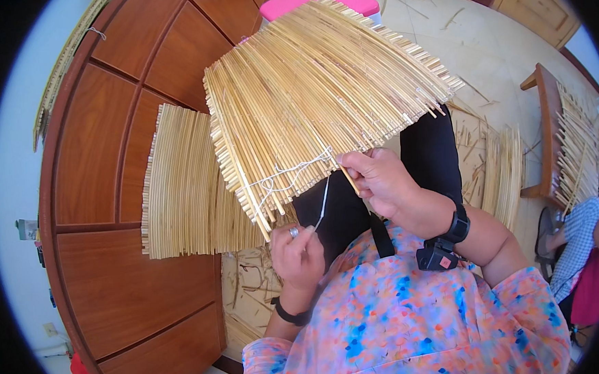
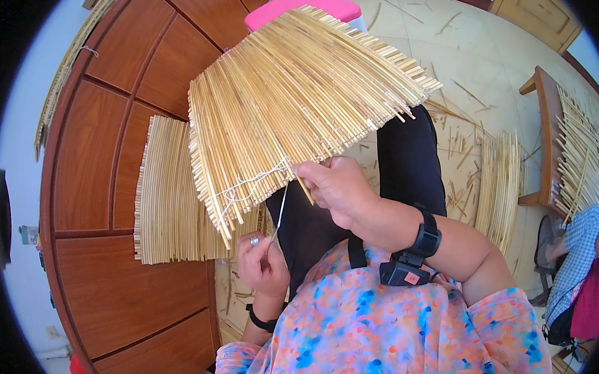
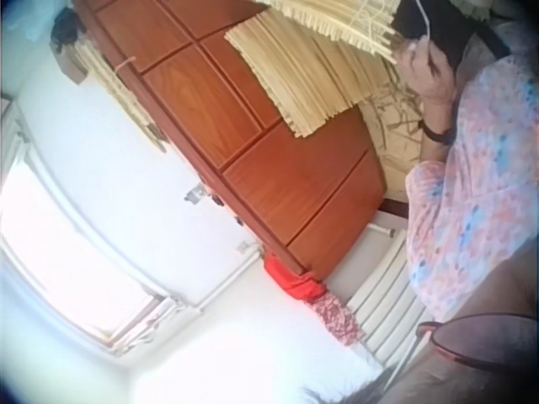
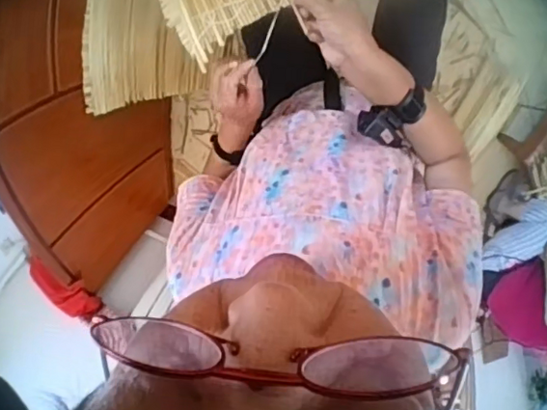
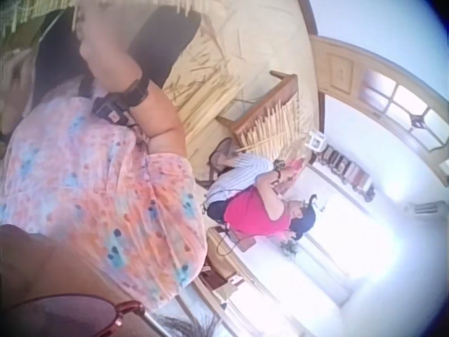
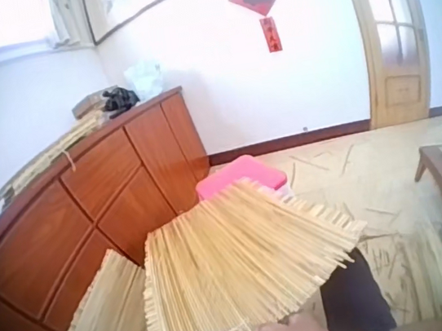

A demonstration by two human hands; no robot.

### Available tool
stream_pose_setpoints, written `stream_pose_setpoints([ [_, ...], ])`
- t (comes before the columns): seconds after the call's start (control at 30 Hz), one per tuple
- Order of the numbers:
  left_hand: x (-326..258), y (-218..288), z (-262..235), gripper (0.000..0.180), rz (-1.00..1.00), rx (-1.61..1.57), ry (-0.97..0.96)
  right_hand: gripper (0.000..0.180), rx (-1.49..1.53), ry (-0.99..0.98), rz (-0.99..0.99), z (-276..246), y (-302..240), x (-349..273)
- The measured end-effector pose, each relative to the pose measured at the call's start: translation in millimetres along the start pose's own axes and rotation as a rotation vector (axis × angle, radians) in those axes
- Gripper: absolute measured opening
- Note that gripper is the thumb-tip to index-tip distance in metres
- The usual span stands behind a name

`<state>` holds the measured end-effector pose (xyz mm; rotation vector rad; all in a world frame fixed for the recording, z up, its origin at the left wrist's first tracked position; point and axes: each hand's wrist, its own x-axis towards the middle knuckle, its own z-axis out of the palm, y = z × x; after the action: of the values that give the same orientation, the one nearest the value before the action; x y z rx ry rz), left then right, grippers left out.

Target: The person weaves thin bamboo strips together using a white string, repeatedly threading the string through the strips and tightening it to secure the bundle. The person adjusts the alignment of the strips and pulls the string to maintain tension.

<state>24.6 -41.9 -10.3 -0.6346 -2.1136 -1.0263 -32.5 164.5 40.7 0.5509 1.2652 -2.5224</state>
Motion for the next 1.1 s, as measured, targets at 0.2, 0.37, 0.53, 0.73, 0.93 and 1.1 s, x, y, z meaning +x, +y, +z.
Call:
stream_pose_setpoints([
  [0.2,33.7,11.6,14.5,0.024,-0.044,-0.486,-0.235,0.026,-0.004,0.040,0.022,-1.1,6.8,1.0],
  [0.37,20.8,-3.3,33.8,0.019,-0.440,-1.117,-0.231,0.026,0.002,0.081,0.026,1.7,9.4,1.1],
  [0.53,29.2,-7.6,36.2,0.021,-0.194,-0.945,-0.240,0.025,0.014,0.056,0.029,-7.8,16.4,8.7],
  [0.73,23.9,11.1,33.3,0.004,-0.480,-0.996,-0.301,0.021,-0.046,0.029,0.071,-10.1,15.1,7.3],
  [0.93,-48.4,-19.4,-17.9,0.005,-1.090,-0.984,-0.187,0.022,-0.051,0.030,0.050,-0.4,11.0,3.0],
  [1.1,-131.5,-69.3,-74.3,0.008,-1.387,-0.878,-0.105,0.023,-0.002,0.033,0.036,-6.1,19.5,8.9],
])
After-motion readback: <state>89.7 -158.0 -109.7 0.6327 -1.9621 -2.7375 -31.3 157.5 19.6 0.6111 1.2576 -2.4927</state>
